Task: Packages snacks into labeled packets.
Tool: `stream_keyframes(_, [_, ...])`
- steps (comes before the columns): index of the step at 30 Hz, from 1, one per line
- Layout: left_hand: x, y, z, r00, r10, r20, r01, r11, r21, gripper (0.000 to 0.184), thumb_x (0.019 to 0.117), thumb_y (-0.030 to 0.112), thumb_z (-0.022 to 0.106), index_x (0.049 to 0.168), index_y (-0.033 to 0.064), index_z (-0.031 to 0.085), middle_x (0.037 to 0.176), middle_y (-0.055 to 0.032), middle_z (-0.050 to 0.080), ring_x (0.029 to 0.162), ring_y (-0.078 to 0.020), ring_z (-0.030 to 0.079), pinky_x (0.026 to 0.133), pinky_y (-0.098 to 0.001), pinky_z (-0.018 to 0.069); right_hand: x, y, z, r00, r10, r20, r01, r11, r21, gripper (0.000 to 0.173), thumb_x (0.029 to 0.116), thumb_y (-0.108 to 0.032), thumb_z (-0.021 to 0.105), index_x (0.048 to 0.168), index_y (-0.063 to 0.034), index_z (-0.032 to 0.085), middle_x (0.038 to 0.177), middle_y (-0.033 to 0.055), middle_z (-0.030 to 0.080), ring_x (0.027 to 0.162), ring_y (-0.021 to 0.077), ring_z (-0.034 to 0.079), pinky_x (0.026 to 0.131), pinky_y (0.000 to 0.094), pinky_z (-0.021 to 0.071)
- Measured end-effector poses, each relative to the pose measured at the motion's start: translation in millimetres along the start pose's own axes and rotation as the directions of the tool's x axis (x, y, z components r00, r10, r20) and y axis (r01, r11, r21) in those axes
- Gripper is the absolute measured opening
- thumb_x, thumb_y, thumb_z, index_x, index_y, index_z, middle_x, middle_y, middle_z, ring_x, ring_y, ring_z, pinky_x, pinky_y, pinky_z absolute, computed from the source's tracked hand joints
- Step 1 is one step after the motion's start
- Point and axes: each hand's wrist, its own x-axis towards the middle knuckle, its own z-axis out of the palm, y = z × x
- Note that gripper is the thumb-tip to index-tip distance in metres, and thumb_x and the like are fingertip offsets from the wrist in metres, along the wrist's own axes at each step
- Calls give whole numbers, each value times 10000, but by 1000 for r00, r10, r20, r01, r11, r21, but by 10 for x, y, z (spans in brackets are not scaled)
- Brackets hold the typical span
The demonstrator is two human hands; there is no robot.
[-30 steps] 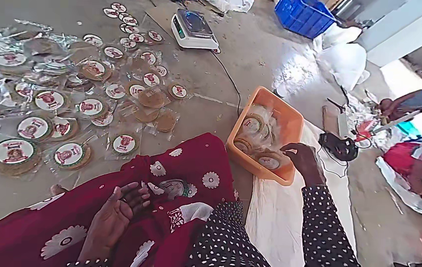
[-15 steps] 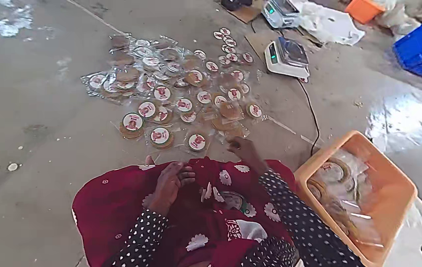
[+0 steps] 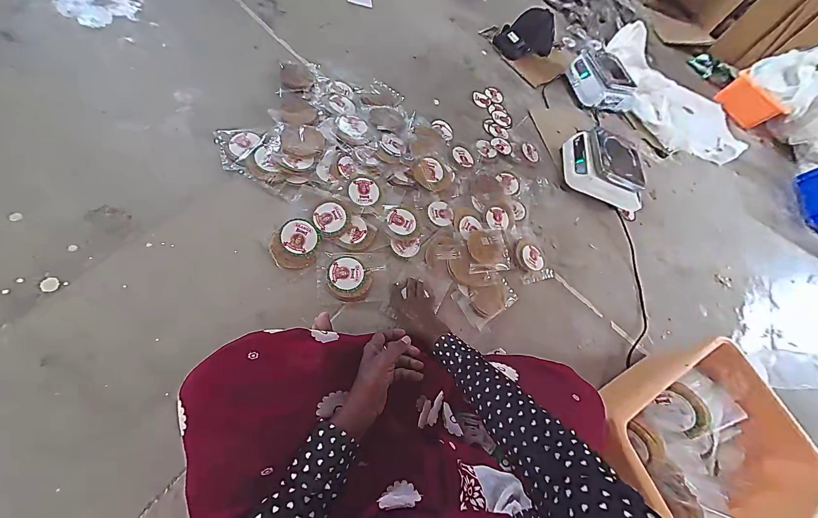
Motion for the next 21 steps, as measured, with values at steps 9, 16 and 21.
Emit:
stream_keyframes(9, [38,-60,-6,1000,8,23,-9,999,31,273,1065,65,474,1316,-40,441,944,-182,679,724,-260,724,662,-389,635,769,852,-38,924,90,-372,-3,973,230,545,929,-112,700,1430,22,531,1421,271,553,1291,479,539,1060,628,440])
stream_keyframes(16, [65,-80,-9,999,34,23,-35,998,48,326,1038,-2,490,1350,-46,405,953,-180,659,711,-263,722,644,-392,639,812,836,-116,955,215,-206,-167,959,227,559,851,-169,758,1347,4,566,1205,271,665,1135,453,644,947,630,505])
stream_keyframes(21, [76,-67,-2,999,28,18,-30,995,95,379,1044,3,480,1404,-43,373,993,-188,658,725,-266,725,654,-393,639,579,901,-121,968,216,-125,-187,960,209,293,879,-208,751,1095,-10,738,1126,238,704,1111,429,652,928,643,494])
